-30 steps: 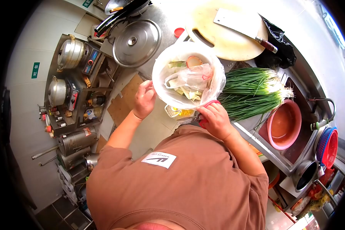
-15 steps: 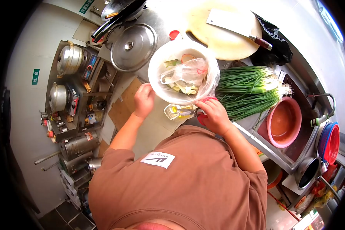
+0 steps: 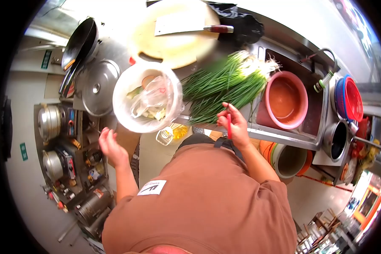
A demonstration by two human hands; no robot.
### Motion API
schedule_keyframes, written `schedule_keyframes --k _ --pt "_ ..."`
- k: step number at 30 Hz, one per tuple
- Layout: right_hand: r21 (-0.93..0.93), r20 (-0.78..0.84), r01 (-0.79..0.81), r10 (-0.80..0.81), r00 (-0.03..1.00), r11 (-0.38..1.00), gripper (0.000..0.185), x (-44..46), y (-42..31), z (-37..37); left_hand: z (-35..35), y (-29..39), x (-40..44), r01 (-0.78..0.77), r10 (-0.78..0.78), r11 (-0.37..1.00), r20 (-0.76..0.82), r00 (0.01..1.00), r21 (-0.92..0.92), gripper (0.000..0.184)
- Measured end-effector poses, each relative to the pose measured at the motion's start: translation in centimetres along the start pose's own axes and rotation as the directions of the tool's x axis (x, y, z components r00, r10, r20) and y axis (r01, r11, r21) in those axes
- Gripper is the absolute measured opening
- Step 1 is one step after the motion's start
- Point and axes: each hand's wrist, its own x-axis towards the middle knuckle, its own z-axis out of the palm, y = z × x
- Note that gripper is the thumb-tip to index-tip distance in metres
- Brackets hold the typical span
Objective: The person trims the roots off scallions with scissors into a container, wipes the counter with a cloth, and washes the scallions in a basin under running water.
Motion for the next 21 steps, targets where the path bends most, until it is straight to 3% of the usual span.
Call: schedule_keyframes --k 1,3,4,6,8,11,13,15,17,18,21 --pt "-0.014 -0.095 -0.013 0.011 0.995 1.000 0.049 -0.4 -0.6 -1.4 0.7 2.5 -1.0 -0.231 0.231 0.971 0.013 0.973 0.061 0.016" --pt "0.055 -0.179 -0.035 0.044 0.983 0.998 0.046 -1.4 -1.5 -4.2 3.9 7.4 -4.5 -0.554 0.559 0.827 0.228 0.797 -0.092 0.017" --pt "0.074 -0.224 -0.028 0.044 0.974 0.997 0.044 -1.6 -1.8 -5.1 6.0 9.3 -6.4 -0.529 0.603 0.797 0.404 0.688 -0.291 0.018" --pt "0.085 -0.228 -0.063 0.081 0.970 0.994 0.043 -2.0 -2.5 -6.6 11.0 10.3 -9.8 -0.386 0.453 0.882 0.708 0.541 -0.269 0.016" --pt "0.116 -0.239 -0.077 0.103 0.966 0.990 0.034 -2.2 -3.1 -7.6 19.6 10.3 -12.5 -0.440 0.505 0.838 0.762 0.405 -0.322 0.018" --pt "0.069 -0.190 -0.104 0.115 0.975 0.992 0.033 -2.9 -3.7 -10.3 30.8 4.2 -14.2 -0.519 0.284 0.855 0.855 0.435 -0.020 0.025" --pt "0.051 -0.211 -0.097 0.106 0.972 0.994 0.034 -3.8 -4.0 -12.2 37.5 -0.4 -13.3 -0.678 0.295 0.729 0.853 0.430 0.090 0.035" --pt "0.040 -0.222 -0.100 0.106 0.969 0.994 0.035 -4.9 -4.0 -14.8 42.5 -1.6 -12.4 -0.753 0.059 0.569 0.897 0.438 0.330 0.050" --pt "0.045 -0.265 -0.107 0.115 0.957 0.993 0.033 -6.4 -3.7 -17.3 46.0 -2.7 -11.8 -0.781 -0.112 0.441 0.890 0.441 0.442 0.062" --pt "0.031 -0.304 -0.120 0.124 0.944 0.992 0.031 -7.1 -3.7 -18.5 47.6 -3.2 -11.5 -0.738 -0.319 0.386 0.831 0.457 0.554 0.071" --pt "0.046 -0.390 -0.106 0.115 0.914 0.993 0.031 -9.0 -3.4 -21.8 49.1 -4.5 -10.5 -0.788 -0.331 0.280 0.826 0.456 0.548 0.052"
